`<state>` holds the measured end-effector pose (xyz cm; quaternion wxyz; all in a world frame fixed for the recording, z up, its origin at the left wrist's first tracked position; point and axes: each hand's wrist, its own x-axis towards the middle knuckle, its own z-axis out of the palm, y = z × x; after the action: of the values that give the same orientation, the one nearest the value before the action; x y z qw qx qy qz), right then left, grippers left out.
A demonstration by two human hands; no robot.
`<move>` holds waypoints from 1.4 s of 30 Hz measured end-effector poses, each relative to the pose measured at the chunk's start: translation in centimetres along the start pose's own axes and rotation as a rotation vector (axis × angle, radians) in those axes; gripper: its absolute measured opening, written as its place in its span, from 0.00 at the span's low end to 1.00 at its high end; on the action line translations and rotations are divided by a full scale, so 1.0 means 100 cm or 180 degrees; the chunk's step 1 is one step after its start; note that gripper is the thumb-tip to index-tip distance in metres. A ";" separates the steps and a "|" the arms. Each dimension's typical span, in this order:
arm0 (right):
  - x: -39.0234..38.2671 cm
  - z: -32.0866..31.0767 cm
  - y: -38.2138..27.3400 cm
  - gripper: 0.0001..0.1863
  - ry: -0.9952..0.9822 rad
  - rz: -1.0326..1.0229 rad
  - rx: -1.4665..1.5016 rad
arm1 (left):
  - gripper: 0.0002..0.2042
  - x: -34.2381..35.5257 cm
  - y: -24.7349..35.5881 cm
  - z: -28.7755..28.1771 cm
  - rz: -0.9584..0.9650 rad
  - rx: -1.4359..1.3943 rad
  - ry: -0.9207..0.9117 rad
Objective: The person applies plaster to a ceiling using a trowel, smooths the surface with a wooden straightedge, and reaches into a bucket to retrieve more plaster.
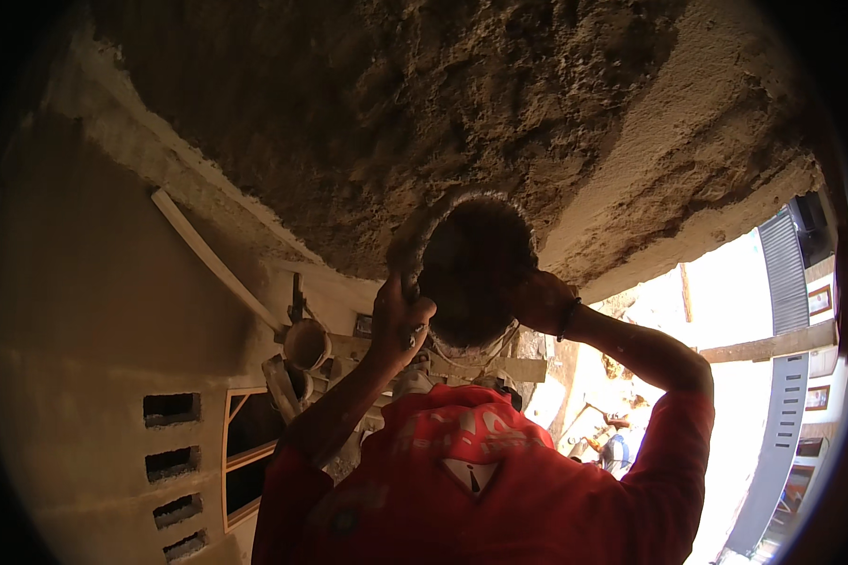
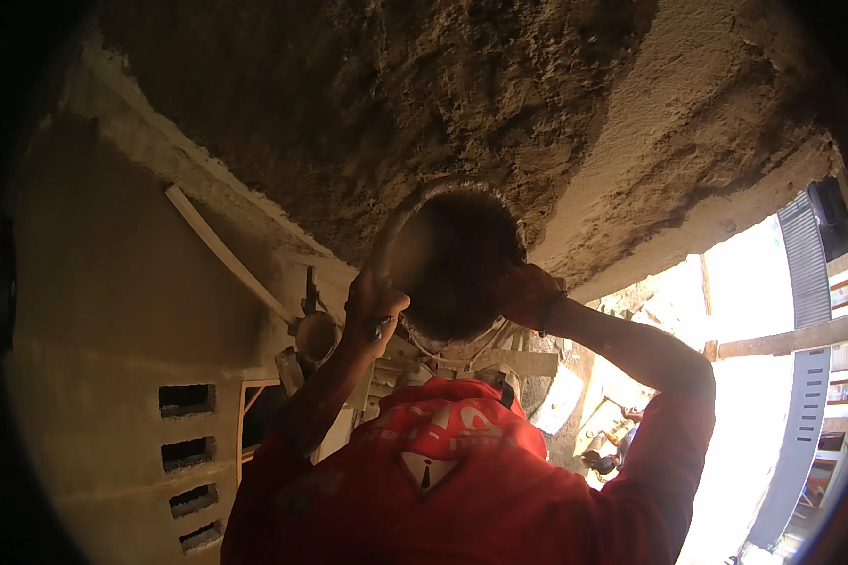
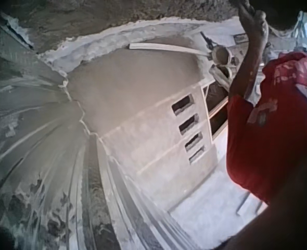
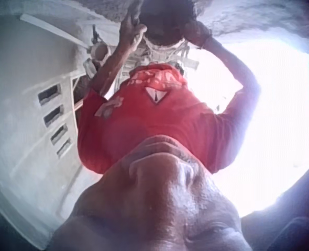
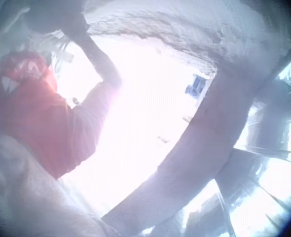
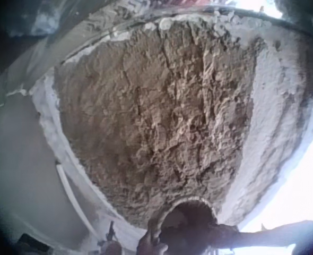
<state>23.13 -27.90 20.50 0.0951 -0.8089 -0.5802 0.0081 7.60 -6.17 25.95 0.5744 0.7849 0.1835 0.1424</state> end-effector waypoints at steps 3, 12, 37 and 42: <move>0.001 0.013 -0.009 0.12 0.0270 0.0026 0.0305 | 0.25 -0.005 -0.002 -0.006 -0.0173 -0.0013 0.0095; 0.015 -0.092 -0.031 0.16 0.0475 0.0233 0.0496 | 0.35 -0.014 -0.001 -0.026 -0.0822 -0.1910 0.0477; -0.009 -0.202 0.016 0.14 -0.0131 -0.0079 -0.0298 | 0.38 -0.028 -0.059 0.002 -0.0838 -0.2047 0.0542; -0.020 -0.108 -0.004 0.11 -0.0631 -0.0019 -0.0782 | 0.30 -0.013 -0.062 0.029 -0.0630 -0.1160 0.0241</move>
<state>23.43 -31.18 30.99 -0.0622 -0.8080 -0.5857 0.0166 6.94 -7.55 19.17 0.7108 0.6403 0.2523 0.1456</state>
